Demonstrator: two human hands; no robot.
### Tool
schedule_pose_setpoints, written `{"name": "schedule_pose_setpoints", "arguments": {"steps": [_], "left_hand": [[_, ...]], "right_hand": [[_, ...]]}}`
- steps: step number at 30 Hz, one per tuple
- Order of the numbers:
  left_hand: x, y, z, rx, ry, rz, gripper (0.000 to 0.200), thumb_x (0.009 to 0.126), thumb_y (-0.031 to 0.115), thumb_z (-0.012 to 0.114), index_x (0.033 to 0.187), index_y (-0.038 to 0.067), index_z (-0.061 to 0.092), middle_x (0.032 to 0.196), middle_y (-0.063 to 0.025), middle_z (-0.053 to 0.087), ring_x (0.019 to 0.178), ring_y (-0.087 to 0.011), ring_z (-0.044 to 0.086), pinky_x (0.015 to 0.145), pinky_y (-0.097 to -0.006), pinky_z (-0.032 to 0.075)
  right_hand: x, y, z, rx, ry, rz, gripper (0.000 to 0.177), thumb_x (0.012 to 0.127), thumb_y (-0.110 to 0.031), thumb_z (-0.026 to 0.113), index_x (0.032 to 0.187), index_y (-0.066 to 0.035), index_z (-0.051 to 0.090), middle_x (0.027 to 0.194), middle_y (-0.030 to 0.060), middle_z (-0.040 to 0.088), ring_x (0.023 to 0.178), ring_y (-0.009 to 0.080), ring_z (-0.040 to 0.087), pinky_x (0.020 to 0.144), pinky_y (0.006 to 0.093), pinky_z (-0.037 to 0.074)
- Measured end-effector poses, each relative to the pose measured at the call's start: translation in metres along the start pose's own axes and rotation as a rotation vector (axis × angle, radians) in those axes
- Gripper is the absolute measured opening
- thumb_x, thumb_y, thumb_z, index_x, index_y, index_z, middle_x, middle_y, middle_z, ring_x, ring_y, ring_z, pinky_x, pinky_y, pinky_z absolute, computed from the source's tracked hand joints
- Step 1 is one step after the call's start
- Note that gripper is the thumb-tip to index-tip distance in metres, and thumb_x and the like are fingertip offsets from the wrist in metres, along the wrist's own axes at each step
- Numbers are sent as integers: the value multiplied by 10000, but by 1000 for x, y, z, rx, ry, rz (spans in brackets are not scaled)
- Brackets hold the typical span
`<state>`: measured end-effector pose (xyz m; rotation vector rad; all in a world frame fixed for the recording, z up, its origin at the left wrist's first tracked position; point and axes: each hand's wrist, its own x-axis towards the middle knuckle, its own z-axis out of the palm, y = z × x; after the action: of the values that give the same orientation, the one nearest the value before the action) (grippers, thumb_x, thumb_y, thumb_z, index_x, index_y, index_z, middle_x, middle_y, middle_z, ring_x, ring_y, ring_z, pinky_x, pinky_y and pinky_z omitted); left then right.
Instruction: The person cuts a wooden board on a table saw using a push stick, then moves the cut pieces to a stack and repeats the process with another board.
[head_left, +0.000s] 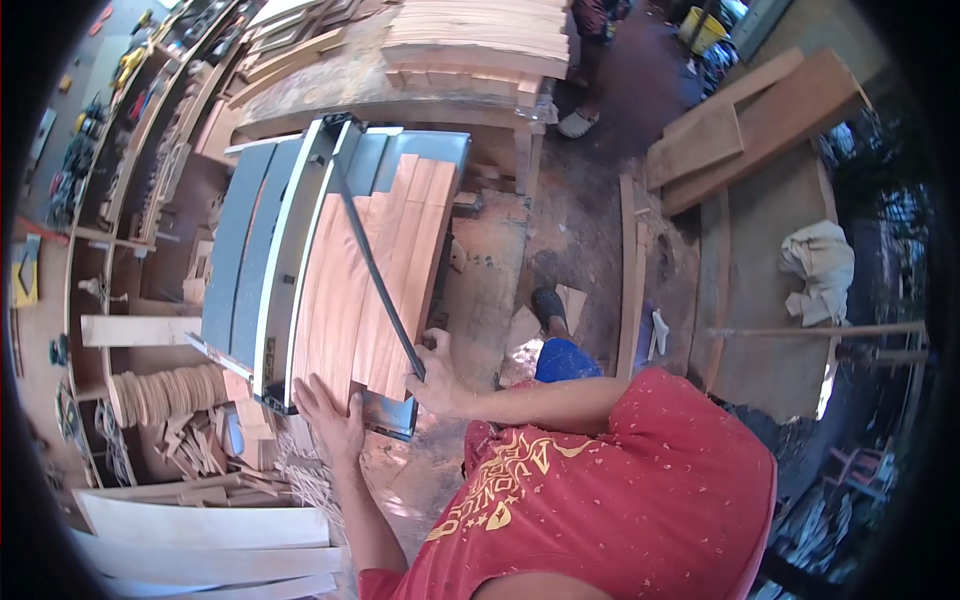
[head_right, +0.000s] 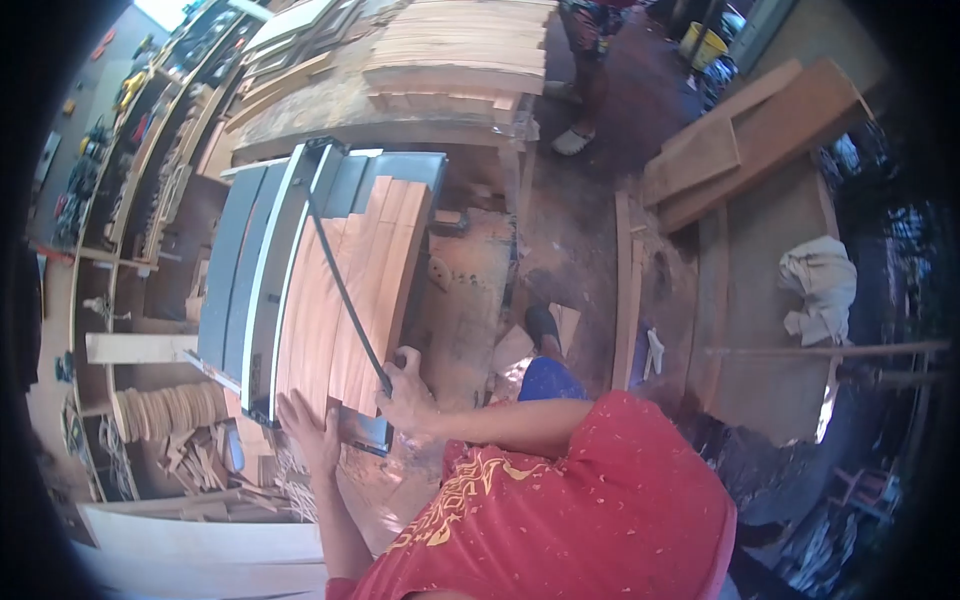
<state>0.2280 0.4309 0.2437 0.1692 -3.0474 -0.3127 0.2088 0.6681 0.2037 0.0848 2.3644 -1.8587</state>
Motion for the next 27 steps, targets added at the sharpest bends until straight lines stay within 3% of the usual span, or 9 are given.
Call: {"name": "schedule_pose_setpoints", "arguments": {"steps": [4, 8, 9, 11, 14, 18, 23, 26, 27], "left_hand": [[-13, 39, 8, 28, 192, -131, 911, 923, 494, 665, 1581, 1, 274, 1643, -277, 158, 1505, -460, 138, 1208, -606, 154], [-31, 134, -6, -61, 419, 33, 787, 935, 381, 662, 1532, -17, 341, 1626, -280, 198, 1490, -460, 185, 1190, -617, 180], [-33, 172, -7, -57, 462, 134, 629, 917, 274, 673, 1426, -33, 468, 1515, -272, 413, 1387, -454, 397, 1140, -586, 308], [-37, 237, 4, -206, 216, 262, 483, 893, 186, 680, 1311, -29, 570, 1290, -239, 608, 1200, -420, 582, 1054, -528, 428], [-26, 323, 85, -612, -190, 287, 403, 879, 116, 698, 1257, 6, 613, 1237, -212, 621, 1154, -362, 597, 1013, -474, 456], [-3, 394, 311, -874, -684, -293, 408, 953, 239, 702, 1248, -36, 643, 1132, -180, 709, 997, -295, 697, 910, -387, 538], [97, 442, 621, -169, -795, -140, 575, 911, 517, 651, 1079, -31, 682, 1073, -328, 682, 1058, -446, 658, 905, -489, 511], [155, 420, 819, -199, -810, -338, 666, 921, 569, 605, 1171, -47, 646, 1143, -345, 661, 1135, -459, 627, 981, -494, 473], [171, 418, 861, -302, -754, -406, 721, 919, 578, 600, 1237, -69, 620, 1180, -351, 650, 1169, -459, 615, 1014, -489, 456]], "right_hand": [[9, -10, -70, 148, -202, 46, 187, 843, -108, 665, 964, 13, 590, 1319, 210, 420, 1172, 367, 552, 973, 437, 490], [11, 35, -139, 363, 15, -8, 141, 908, -122, 676, 960, -21, 591, 970, 56, 573, 845, 166, 606, 780, 334, 518], [9, 54, -157, 395, 93, 17, 127, 908, -124, 672, 957, -27, 607, 944, 61, 593, 850, 184, 618, 791, 348, 514], [16, 103, -190, 462, 248, 63, 103, 907, -128, 664, 952, -39, 638, 891, 72, 634, 860, 219, 642, 813, 376, 506], [43, 164, -263, 422, 400, 373, 109, 923, -130, 655, 974, -35, 640, 874, 64, 629, 852, 180, 634, 781, 358, 504], [118, 338, -327, 556, 667, 538, 163, 945, -153, 625, 1008, -6, 651, 874, 129, 650, 885, 251, 661, 827, 381, 511], [125, 521, -362, 338, 622, 843, 346, 968, -295, 606, 1149, -3, 647, 969, 216, 705, 911, 331, 694, 829, 421, 525], [116, 585, -369, 439, 702, 771, 55, 1007, -84, 585, 1026, -39, 611, 664, -25, 527, 511, 66, 492, 443, 249, 388], [121, 581, -386, 525, 693, 822, 47, 1006, -79, 588, 1014, -41, 614, 667, -29, 530, 518, 61, 491, 448, 247, 384]]}}
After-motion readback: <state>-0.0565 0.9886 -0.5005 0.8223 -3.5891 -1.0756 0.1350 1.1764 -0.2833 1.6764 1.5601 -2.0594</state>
